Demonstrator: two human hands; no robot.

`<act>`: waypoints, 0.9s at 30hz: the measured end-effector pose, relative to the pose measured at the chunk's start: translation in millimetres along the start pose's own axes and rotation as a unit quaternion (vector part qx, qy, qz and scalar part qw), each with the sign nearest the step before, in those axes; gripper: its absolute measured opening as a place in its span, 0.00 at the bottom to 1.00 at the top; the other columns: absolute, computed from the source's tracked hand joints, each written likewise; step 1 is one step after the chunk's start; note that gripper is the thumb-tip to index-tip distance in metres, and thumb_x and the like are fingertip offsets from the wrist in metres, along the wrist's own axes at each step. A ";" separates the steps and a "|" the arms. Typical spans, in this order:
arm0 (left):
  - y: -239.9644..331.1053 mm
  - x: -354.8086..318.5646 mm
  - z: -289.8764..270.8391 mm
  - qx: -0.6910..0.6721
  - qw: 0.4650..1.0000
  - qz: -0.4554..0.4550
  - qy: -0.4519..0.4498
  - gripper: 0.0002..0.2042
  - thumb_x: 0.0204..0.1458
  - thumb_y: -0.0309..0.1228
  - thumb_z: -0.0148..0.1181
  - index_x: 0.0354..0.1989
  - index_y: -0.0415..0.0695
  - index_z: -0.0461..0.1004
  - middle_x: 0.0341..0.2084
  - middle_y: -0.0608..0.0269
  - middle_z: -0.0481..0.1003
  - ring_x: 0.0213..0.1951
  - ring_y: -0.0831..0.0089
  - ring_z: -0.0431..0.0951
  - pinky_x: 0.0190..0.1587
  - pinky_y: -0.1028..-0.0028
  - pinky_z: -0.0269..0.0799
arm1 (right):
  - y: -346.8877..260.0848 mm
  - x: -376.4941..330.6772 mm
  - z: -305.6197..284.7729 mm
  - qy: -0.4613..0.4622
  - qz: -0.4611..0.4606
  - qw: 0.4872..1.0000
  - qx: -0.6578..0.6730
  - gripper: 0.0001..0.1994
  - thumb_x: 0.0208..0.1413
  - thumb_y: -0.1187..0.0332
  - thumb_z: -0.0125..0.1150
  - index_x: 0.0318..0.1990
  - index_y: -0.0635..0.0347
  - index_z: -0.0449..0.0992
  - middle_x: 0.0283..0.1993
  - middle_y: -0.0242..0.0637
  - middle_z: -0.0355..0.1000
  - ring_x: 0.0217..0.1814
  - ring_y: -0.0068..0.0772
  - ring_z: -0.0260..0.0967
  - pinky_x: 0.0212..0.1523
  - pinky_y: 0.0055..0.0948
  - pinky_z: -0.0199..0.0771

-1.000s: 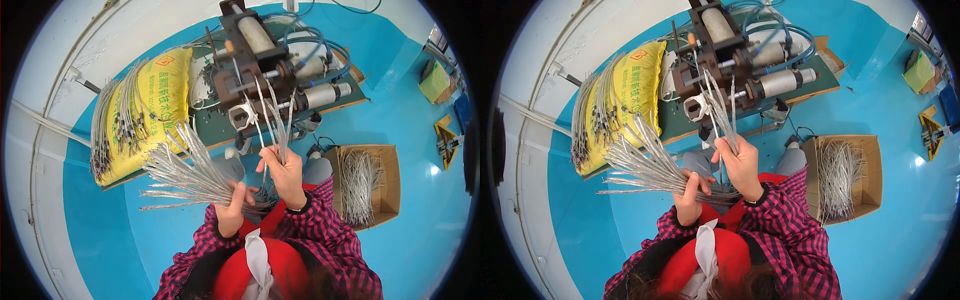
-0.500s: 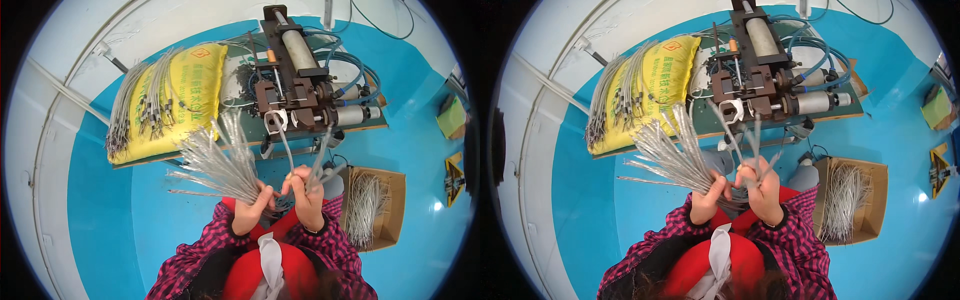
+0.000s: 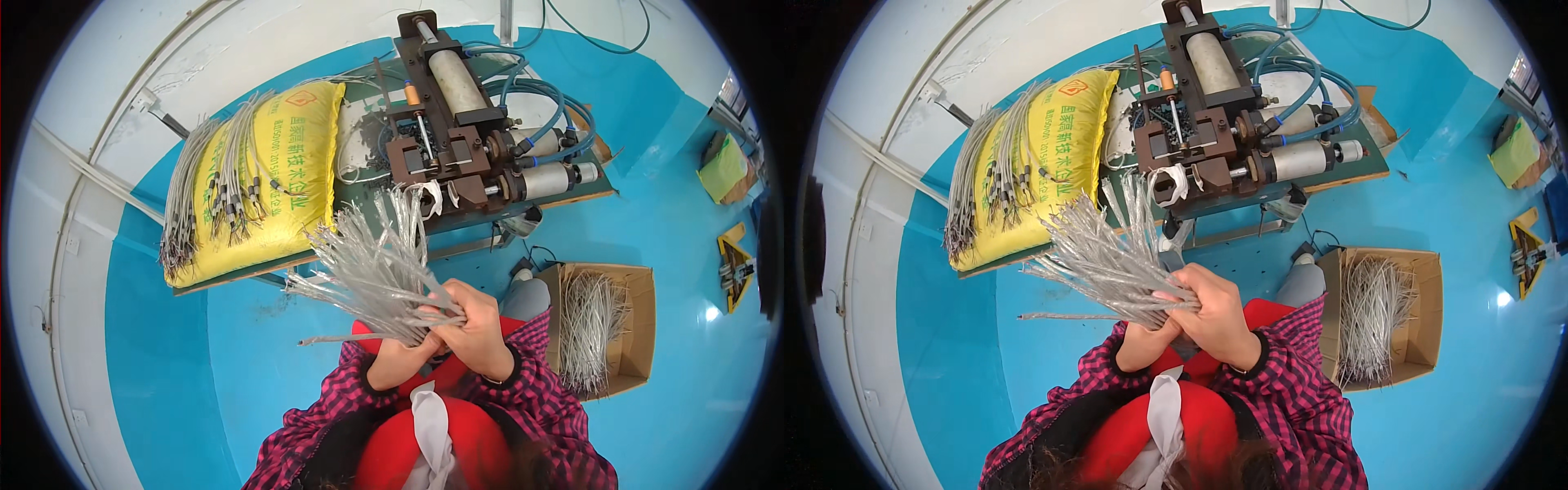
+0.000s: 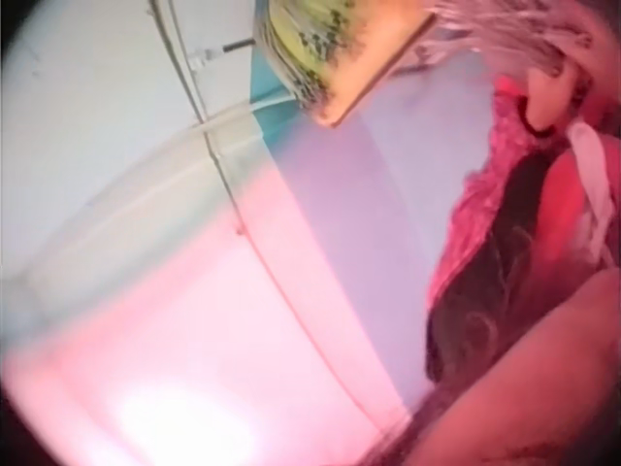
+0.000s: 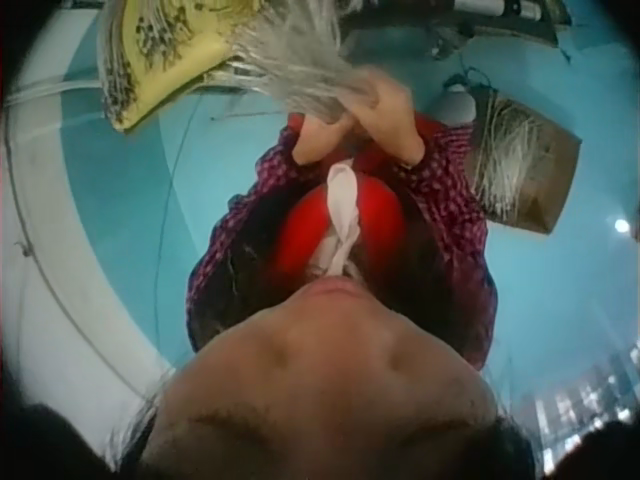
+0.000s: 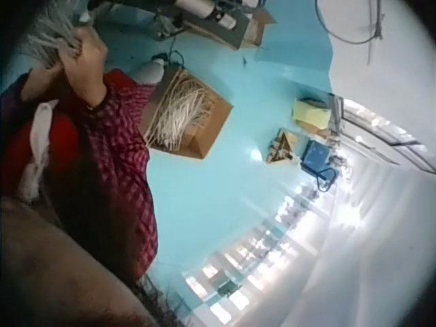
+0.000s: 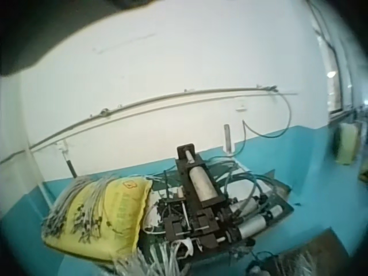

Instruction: The person feeds wire ends into a tabletop stripping machine, places the processed wires onto a pad on the workstation, takes more wires from a cardboard box, and inserts their ends into the machine.

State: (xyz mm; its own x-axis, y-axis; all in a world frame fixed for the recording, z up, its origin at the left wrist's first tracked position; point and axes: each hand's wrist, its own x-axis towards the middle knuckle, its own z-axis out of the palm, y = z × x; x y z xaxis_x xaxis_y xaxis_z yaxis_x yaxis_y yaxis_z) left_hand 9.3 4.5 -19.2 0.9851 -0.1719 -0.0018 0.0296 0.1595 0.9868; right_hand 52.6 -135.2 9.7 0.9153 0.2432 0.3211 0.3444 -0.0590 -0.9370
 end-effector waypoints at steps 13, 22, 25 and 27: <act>0.4 3.6 13.2 -0.078 0.991 0.038 0.103 0.06 0.58 0.27 0.50 0.34 0.37 0.66 0.22 0.61 0.72 0.27 0.75 0.72 0.32 0.76 0.68 | -6.0 -0.3 9.9 0.092 0.174 0.919 0.342 0.06 0.55 0.75 0.54 0.39 0.68 0.69 0.27 0.31 0.71 0.18 0.15 0.61 0.18 0.18 0.59; 7.2 15.0 2.0 -0.129 0.971 0.091 0.181 0.07 0.61 0.27 0.41 0.33 0.37 0.64 0.22 0.57 0.70 0.27 0.69 0.72 0.46 0.58 0.70 | -0.7 5.2 -6.5 0.207 0.170 0.890 0.370 0.07 0.61 0.71 0.48 0.40 0.65 0.69 0.24 0.33 0.66 0.14 0.11 0.45 0.16 0.17 0.44; 8.6 15.8 -2.5 -0.147 0.965 0.096 0.196 0.08 0.61 0.29 0.41 0.32 0.39 0.63 0.20 0.60 0.67 0.24 0.71 0.69 0.46 0.57 0.69 | 11.2 7.0 -10.6 0.231 0.139 0.880 0.392 0.07 0.61 0.70 0.49 0.40 0.65 0.69 0.24 0.35 0.67 0.13 0.10 0.47 0.15 0.15 0.44; 6.2 17.2 -7.7 -0.151 0.960 0.103 0.211 0.08 0.62 0.29 0.42 0.31 0.40 0.62 0.19 0.61 0.66 0.23 0.73 0.67 0.46 0.58 0.68 | 12.0 8.4 -12.2 0.243 0.136 0.879 0.388 0.07 0.61 0.70 0.48 0.40 0.65 0.69 0.24 0.36 0.67 0.13 0.10 0.47 0.15 0.15 0.44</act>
State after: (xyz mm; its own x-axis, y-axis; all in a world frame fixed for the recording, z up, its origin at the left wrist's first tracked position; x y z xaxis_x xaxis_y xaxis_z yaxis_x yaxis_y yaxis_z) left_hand 27.8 10.0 -14.4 0.9542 0.2932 0.0600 -0.1886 0.4336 0.8812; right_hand 67.0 -145.7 2.9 0.9878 -0.1308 -0.0841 0.0261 0.6727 -0.7395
